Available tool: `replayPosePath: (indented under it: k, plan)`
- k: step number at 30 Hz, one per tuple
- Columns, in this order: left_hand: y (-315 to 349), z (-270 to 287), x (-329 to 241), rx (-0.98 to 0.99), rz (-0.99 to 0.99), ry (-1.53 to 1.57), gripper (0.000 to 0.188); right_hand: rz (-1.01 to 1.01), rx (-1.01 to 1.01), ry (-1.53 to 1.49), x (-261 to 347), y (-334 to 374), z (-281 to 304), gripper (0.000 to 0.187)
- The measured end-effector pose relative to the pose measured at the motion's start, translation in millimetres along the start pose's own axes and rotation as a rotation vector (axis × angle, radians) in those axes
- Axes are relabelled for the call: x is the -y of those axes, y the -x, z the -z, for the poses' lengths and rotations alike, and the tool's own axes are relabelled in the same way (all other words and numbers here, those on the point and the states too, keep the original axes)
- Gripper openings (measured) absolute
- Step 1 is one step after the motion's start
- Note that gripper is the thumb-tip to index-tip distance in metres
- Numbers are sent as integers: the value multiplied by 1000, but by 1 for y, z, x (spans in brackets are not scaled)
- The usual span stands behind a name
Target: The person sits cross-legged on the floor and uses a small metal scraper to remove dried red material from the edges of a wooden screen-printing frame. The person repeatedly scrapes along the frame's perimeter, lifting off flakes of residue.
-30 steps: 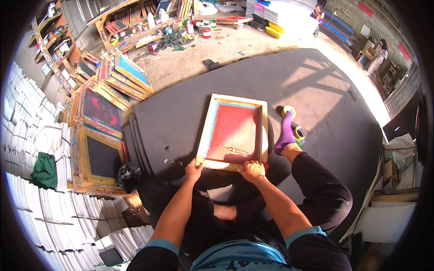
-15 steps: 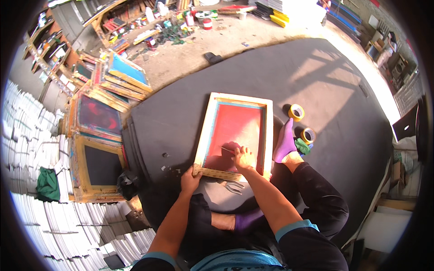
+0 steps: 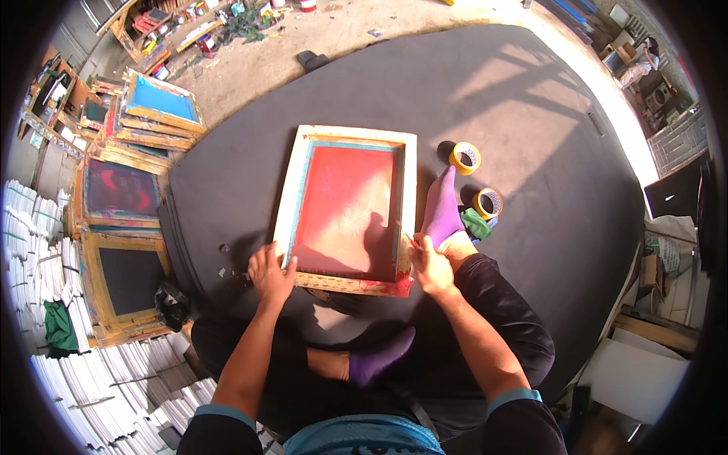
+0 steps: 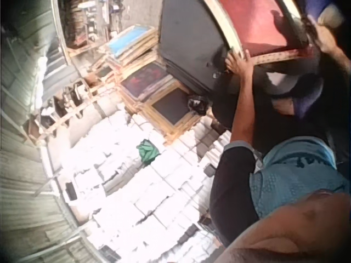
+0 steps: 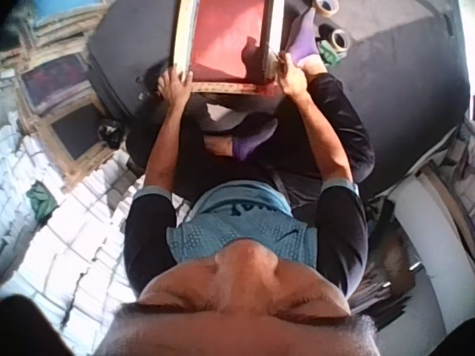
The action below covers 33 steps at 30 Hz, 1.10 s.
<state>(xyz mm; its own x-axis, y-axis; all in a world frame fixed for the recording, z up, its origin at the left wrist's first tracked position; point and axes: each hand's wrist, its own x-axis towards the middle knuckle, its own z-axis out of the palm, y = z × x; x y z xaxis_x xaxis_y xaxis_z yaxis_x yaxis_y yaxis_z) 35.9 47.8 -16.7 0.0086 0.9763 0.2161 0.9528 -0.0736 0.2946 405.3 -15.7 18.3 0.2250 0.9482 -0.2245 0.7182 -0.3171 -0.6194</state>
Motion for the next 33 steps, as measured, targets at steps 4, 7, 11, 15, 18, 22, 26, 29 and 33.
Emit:
replayPosePath:
  k: [4, 7, 11, 15, 18, 22, 26, 29, 33]
  plan:
    - [13, -11, -61, 125, -351, 201, 48, 2, 27, 80, -35, 9, 19, 31]
    - [36, -36, -106, 250, -496, 312, 44, 87, -22, 93, -40, 10, 23, 26]
    - [57, -59, -154, 368, -497, 370, 51, 114, -24, 91, -43, 13, 21, 26]
    - [61, -57, -181, 343, -466, 291, 54, 176, -36, 108, -42, 16, 23, 30]
    - [64, -64, -183, 360, -402, 334, 49, 201, -54, 145, -39, 16, 24, 31]
    - [65, -72, -179, 424, -367, 364, 48, 191, -56, 152, -36, 18, 27, 29]
    - [66, -65, -168, 295, -494, 459, 47, 188, -74, 111, -38, 22, 27, 28]
    - [69, -64, -164, 293, -526, 481, 52, 176, -91, 110, -38, 22, 27, 28]
    - [64, -58, -177, 280, -456, 439, 67, 174, -77, 113, -33, 26, 31, 27]
